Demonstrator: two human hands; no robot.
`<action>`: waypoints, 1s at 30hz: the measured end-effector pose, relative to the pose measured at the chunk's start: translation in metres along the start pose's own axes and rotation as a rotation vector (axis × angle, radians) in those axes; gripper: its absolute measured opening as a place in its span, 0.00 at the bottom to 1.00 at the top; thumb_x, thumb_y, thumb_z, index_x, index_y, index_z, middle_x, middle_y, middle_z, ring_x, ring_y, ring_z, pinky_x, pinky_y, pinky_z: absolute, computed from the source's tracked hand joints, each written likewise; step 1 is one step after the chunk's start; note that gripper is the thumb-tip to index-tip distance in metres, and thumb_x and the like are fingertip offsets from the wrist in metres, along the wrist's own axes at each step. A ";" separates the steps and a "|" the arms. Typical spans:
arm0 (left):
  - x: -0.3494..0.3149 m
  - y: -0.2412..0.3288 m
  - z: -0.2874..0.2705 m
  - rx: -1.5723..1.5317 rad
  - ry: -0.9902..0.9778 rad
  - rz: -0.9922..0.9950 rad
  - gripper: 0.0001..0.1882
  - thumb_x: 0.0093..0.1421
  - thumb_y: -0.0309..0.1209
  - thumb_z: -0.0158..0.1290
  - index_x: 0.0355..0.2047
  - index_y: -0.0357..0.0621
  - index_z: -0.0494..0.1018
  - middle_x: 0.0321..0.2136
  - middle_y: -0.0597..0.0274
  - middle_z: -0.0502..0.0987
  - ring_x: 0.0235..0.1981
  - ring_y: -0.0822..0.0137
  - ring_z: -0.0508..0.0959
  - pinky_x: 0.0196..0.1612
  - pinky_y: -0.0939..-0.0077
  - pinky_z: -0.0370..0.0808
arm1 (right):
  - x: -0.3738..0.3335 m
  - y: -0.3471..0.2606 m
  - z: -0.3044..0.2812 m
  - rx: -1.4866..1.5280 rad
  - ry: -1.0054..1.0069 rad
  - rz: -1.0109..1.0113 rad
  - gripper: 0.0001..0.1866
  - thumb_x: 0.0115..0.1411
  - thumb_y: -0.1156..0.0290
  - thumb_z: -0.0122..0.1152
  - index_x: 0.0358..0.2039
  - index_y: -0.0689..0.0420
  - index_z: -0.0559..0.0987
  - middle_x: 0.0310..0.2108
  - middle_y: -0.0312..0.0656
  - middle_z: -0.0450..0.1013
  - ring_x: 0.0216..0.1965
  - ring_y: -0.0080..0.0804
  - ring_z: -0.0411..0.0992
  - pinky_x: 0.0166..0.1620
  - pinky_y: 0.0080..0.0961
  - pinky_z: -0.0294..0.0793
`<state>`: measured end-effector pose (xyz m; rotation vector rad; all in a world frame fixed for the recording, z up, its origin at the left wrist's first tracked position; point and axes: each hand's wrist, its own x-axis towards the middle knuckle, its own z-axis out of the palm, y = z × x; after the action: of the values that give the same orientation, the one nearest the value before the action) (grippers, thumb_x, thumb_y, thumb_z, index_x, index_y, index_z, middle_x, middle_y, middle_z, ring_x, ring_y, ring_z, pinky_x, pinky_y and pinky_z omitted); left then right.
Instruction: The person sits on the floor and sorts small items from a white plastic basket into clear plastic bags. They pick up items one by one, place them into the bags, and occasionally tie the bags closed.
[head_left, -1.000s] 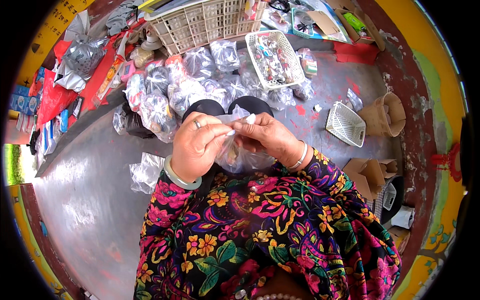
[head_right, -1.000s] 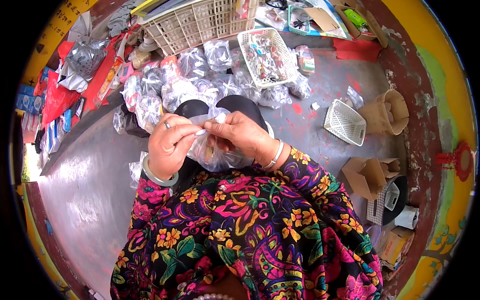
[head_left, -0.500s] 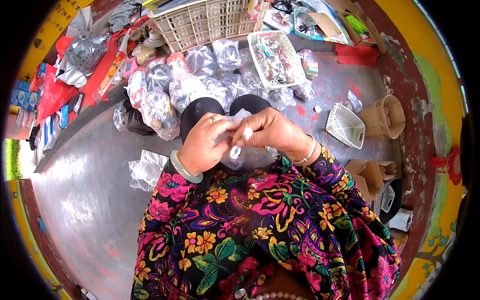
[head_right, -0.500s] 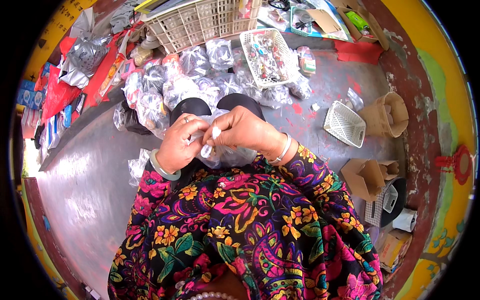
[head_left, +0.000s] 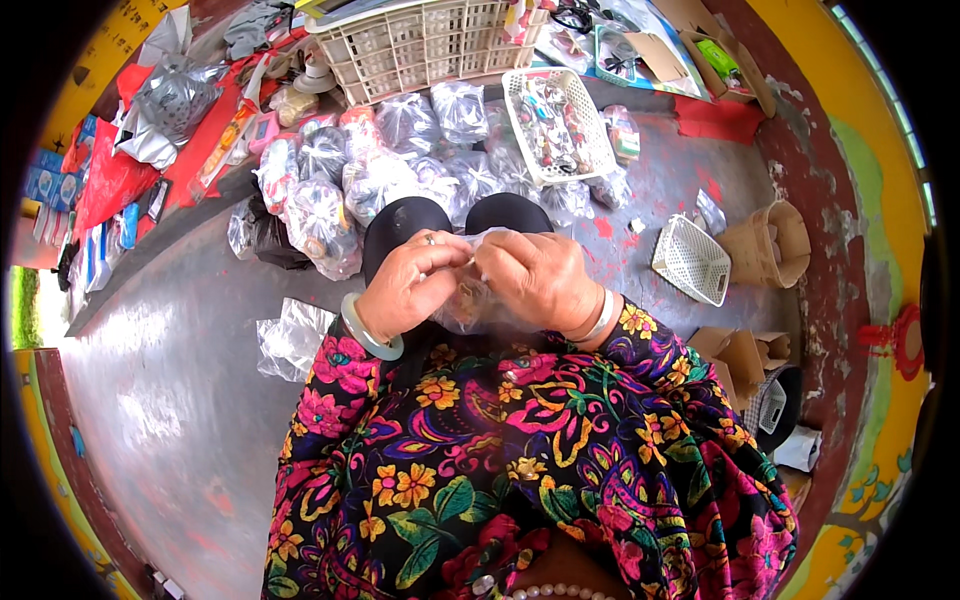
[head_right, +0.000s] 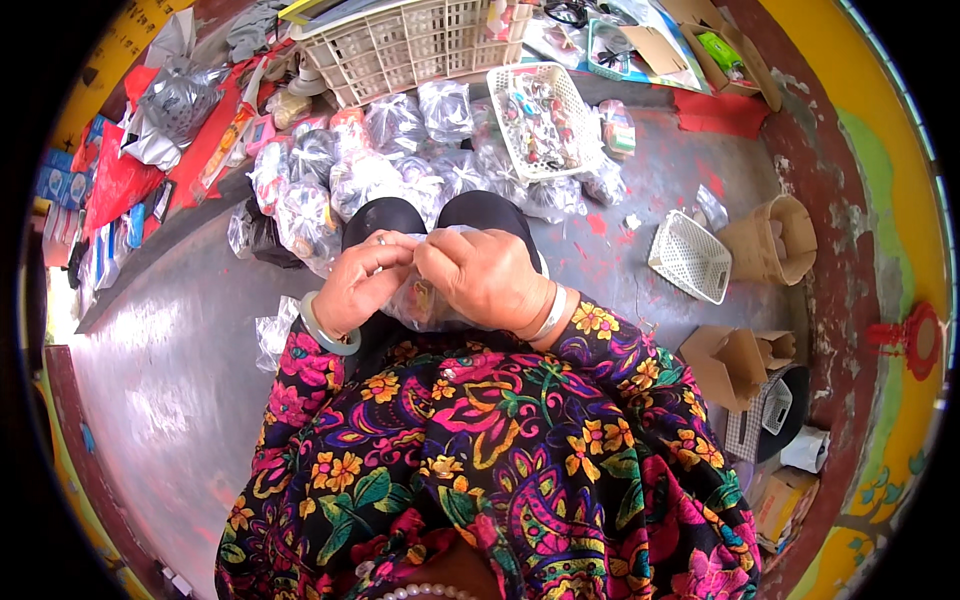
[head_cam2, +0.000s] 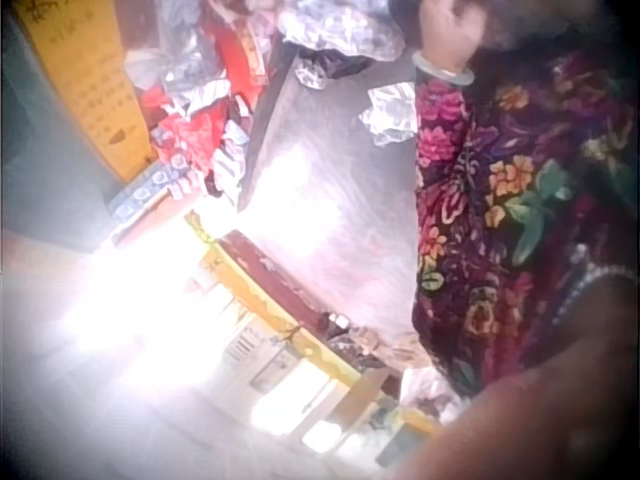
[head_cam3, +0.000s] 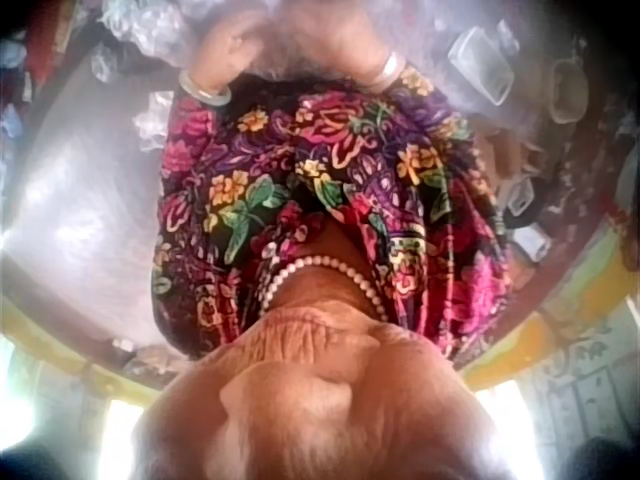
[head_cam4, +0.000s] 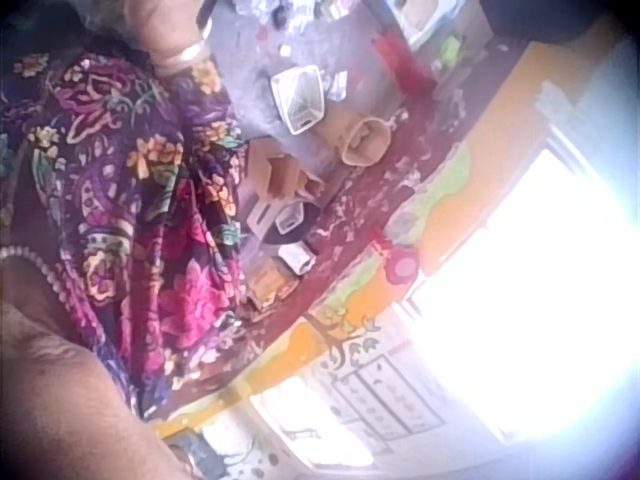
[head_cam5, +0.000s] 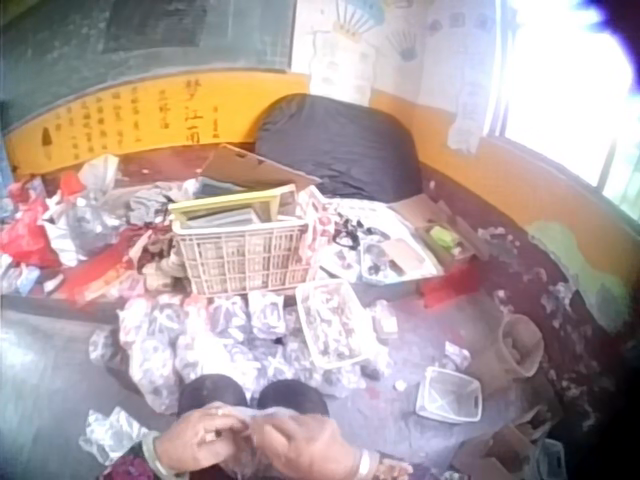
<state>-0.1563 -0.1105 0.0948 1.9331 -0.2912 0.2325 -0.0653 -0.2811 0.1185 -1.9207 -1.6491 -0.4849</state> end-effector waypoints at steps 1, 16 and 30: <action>0.002 0.000 -0.001 -0.022 -0.010 0.038 0.08 0.52 0.28 0.44 0.29 0.35 0.70 0.31 0.57 0.72 0.34 0.61 0.69 0.37 0.71 0.64 | -0.001 0.001 0.001 -0.030 0.027 -0.056 0.08 0.40 0.72 0.54 0.24 0.56 0.70 0.23 0.34 0.66 0.21 0.26 0.68 0.22 0.22 0.68; 0.002 0.013 0.014 -0.470 0.315 -0.364 0.07 0.54 0.25 0.49 0.31 0.34 0.74 0.31 0.64 0.72 0.32 0.76 0.70 0.38 0.84 0.65 | -0.005 0.002 0.007 -0.048 0.106 -0.172 0.12 0.37 0.70 0.54 0.26 0.56 0.73 0.25 0.33 0.66 0.20 0.23 0.65 0.22 0.19 0.66; -0.008 -0.003 0.020 0.304 0.569 -0.204 0.03 0.46 0.25 0.55 0.23 0.38 0.75 0.27 0.64 0.73 0.30 0.71 0.70 0.35 0.79 0.65 | -0.023 -0.004 -0.018 0.035 -0.085 -0.243 0.06 0.40 0.70 0.59 0.16 0.54 0.70 0.16 0.33 0.60 0.16 0.25 0.63 0.18 0.21 0.62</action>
<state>-0.1622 -0.1276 0.0828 2.0797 0.3343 0.7040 -0.0720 -0.3093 0.1194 -1.7459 -1.9452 -0.4694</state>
